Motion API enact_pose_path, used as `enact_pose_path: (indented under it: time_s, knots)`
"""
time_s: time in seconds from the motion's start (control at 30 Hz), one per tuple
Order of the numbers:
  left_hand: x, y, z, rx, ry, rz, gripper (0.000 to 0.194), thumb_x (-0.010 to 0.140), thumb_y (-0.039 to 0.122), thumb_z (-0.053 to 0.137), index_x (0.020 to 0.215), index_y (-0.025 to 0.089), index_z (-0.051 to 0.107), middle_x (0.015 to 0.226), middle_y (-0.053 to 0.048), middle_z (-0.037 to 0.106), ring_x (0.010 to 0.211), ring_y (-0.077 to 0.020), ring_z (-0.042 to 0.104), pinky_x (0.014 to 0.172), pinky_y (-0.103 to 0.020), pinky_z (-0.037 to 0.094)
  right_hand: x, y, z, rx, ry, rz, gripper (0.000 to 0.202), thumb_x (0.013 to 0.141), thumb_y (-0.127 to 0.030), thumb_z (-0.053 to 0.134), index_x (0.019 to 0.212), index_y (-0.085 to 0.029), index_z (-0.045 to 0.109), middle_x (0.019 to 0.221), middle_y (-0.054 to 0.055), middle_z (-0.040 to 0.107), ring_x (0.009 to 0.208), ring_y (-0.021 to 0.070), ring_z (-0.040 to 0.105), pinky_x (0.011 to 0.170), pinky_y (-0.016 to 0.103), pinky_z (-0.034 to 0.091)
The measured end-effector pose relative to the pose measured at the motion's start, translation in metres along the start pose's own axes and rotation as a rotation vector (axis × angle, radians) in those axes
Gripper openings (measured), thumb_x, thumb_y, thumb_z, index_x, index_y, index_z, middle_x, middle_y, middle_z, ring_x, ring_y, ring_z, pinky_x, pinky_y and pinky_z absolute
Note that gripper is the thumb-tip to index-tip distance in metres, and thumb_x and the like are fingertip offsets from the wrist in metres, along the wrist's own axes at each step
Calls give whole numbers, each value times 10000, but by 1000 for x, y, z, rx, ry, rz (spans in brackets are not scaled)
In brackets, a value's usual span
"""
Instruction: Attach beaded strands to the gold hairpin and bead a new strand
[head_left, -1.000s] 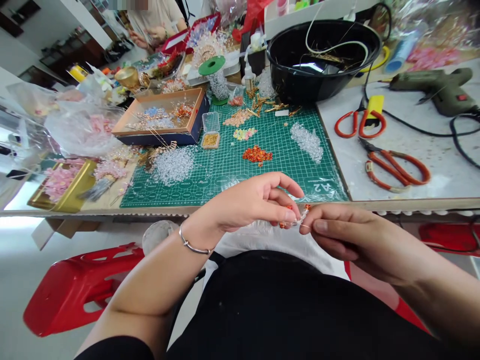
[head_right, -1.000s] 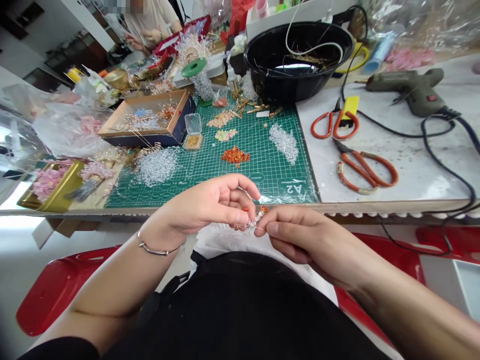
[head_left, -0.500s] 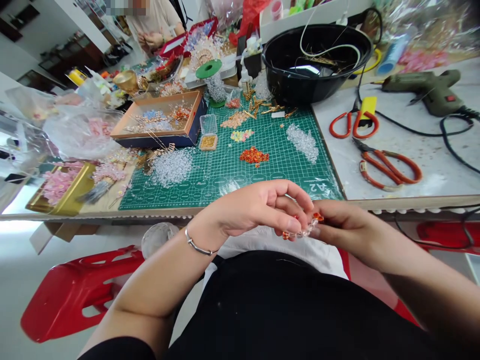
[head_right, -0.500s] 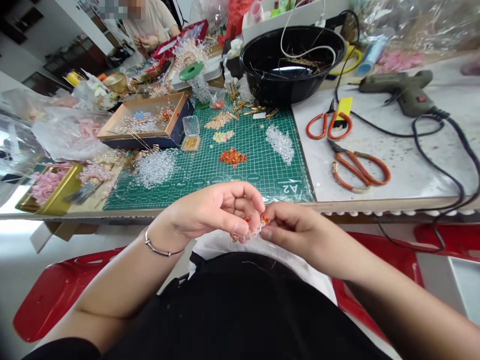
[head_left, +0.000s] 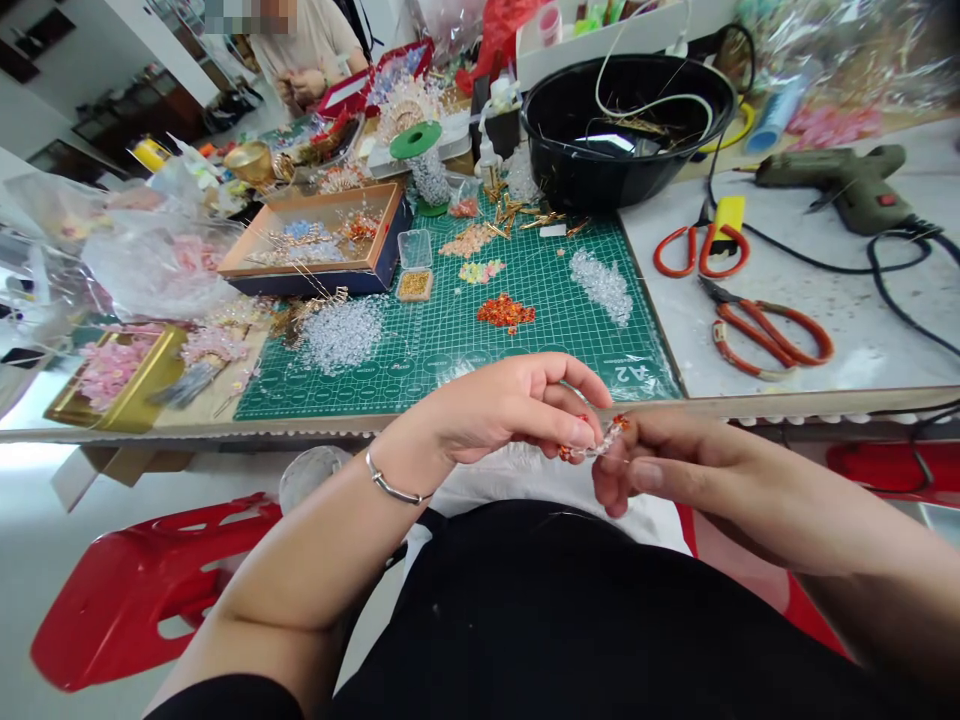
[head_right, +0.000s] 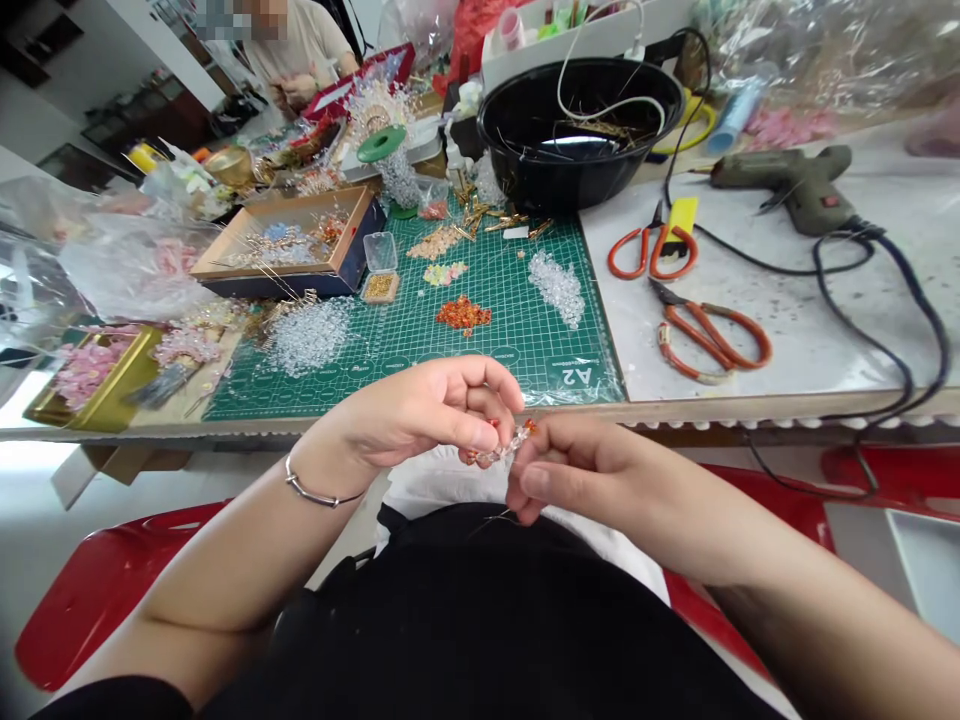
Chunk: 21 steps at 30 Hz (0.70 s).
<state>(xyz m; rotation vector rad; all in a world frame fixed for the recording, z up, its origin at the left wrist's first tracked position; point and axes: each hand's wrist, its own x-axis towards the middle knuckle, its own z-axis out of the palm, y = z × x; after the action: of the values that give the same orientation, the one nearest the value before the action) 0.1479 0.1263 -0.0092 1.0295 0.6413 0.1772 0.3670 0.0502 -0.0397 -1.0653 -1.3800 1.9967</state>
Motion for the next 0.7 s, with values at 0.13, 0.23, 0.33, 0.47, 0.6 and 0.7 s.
enact_pose_path:
  time_s: [0.13, 0.23, 0.33, 0.47, 0.6, 0.7]
  knots:
    - [-1, 6, 7, 138, -89, -31, 241, 797, 96, 695, 999, 164, 583, 858, -26, 650, 754, -117, 621, 652, -263, 469, 8, 5, 11, 381, -104, 165, 299, 849, -447, 717, 850, -157, 641, 679, 17, 604, 614, 118, 576, 582, 237, 479]
    - [-1, 7, 10, 194, -52, -3, 310, 779, 76, 700, 1041, 180, 572, 882, -16, 632, 743, -119, 629, 694, -290, 498, 8, 11, 16, 505, -60, 195, 300, 823, -400, 763, 791, -150, 599, 551, -83, 348, 465, 28, 276, 432, 149, 274]
    - [2, 0, 14, 97, 167, 121, 343, 767, 106, 714, 1070, 198, 580, 982, -24, 604, 785, -116, 635, 691, -273, 505, 6, 16, 19, 549, 63, 76, 268, 833, -374, 762, 786, -158, 611, 573, -87, 299, 476, 20, 201, 426, 150, 165]
    - [5, -19, 24, -201, 319, 193, 322, 744, 38, 560, 1024, 195, 567, 1097, -52, 591, 1015, -166, 628, 698, -242, 507, 3, 20, 23, 562, 246, -86, 214, 888, -343, 701, 769, -185, 621, 566, -67, 349, 487, 38, 253, 449, 180, 190]
    - [0, -28, 38, -55, 266, 142, 353, 720, 23, 527, 1020, 207, 558, 1051, -42, 602, 939, -162, 603, 660, -247, 493, 0, 22, 28, 498, 336, -141, 177, 890, -360, 696, 801, -217, 641, 534, -65, 376, 476, 55, 303, 445, 191, 230]
    - [-8, -24, 46, 211, 313, 196, 165, 864, 154, 566, 1022, 201, 561, 951, -19, 594, 835, -134, 567, 714, -262, 472, -3, 23, 31, 423, 414, -185, 158, 878, -377, 707, 837, -231, 663, 546, -58, 420, 483, 61, 344, 442, 190, 260]
